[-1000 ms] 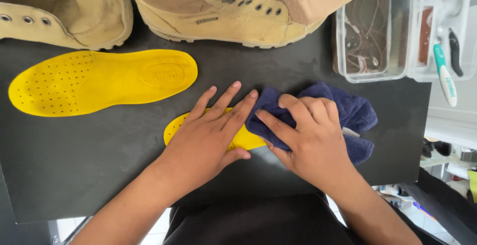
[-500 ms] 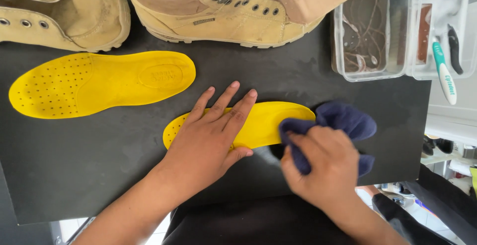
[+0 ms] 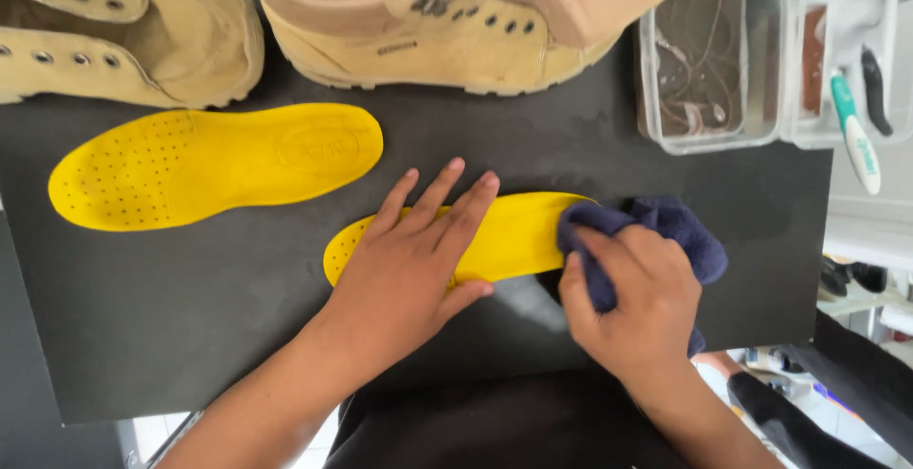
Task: Cleaning yellow shoe insoles using a toothbrush, soap, and a cloth at a workspace.
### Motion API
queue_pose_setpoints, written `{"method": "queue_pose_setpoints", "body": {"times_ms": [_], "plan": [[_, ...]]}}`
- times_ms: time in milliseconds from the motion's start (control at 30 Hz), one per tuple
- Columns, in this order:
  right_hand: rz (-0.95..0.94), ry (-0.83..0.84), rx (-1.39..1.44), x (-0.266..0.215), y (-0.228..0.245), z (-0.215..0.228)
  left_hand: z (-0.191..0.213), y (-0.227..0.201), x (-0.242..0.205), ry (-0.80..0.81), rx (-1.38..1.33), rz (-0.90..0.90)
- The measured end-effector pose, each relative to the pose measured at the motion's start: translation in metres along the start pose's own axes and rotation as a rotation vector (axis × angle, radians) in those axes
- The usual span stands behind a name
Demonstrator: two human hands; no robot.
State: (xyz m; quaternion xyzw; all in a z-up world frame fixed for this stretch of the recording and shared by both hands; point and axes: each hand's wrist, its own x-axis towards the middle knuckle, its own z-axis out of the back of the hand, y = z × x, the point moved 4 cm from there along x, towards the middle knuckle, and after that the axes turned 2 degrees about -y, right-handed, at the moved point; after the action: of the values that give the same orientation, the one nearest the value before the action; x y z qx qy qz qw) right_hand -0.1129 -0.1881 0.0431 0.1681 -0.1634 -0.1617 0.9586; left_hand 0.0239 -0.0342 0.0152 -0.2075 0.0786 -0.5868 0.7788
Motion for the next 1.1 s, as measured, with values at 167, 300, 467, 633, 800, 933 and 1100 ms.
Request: {"method": "queue_pose_setpoints", "body": {"times_ms": [167, 300, 467, 633, 800, 933, 1100], "plan": [[0.228, 0.237, 0.346, 0.002, 0.015, 0.005, -0.001, -0.001, 0.001, -0.018, 0.108, -0.009], [0.114, -0.031, 0.419, -0.017, -0.012, 0.002, 0.001, 0.000, 0.000, -0.137, 0.318, -0.054], [-0.085, -0.380, 0.486, -0.036, -0.034, -0.003, 0.008, -0.003, 0.000, -0.245, 0.377, -0.014], [-0.314, -0.439, 0.625, -0.035, -0.046, -0.004, -0.002, 0.012, -0.004, -0.221, 0.052, 0.285], [-0.285, -0.469, 0.672, -0.034, -0.048, -0.003, 0.002, 0.006, -0.005, -0.265, 0.124, 0.392], [-0.311, -0.520, 0.648, -0.037, -0.048, 0.003, 0.031, -0.012, -0.001, -0.506, 0.464, 0.137], [-0.333, -0.585, 0.695, -0.033, -0.052, 0.005, 0.034, -0.018, 0.006, -0.092, 0.423, -0.161]]}}
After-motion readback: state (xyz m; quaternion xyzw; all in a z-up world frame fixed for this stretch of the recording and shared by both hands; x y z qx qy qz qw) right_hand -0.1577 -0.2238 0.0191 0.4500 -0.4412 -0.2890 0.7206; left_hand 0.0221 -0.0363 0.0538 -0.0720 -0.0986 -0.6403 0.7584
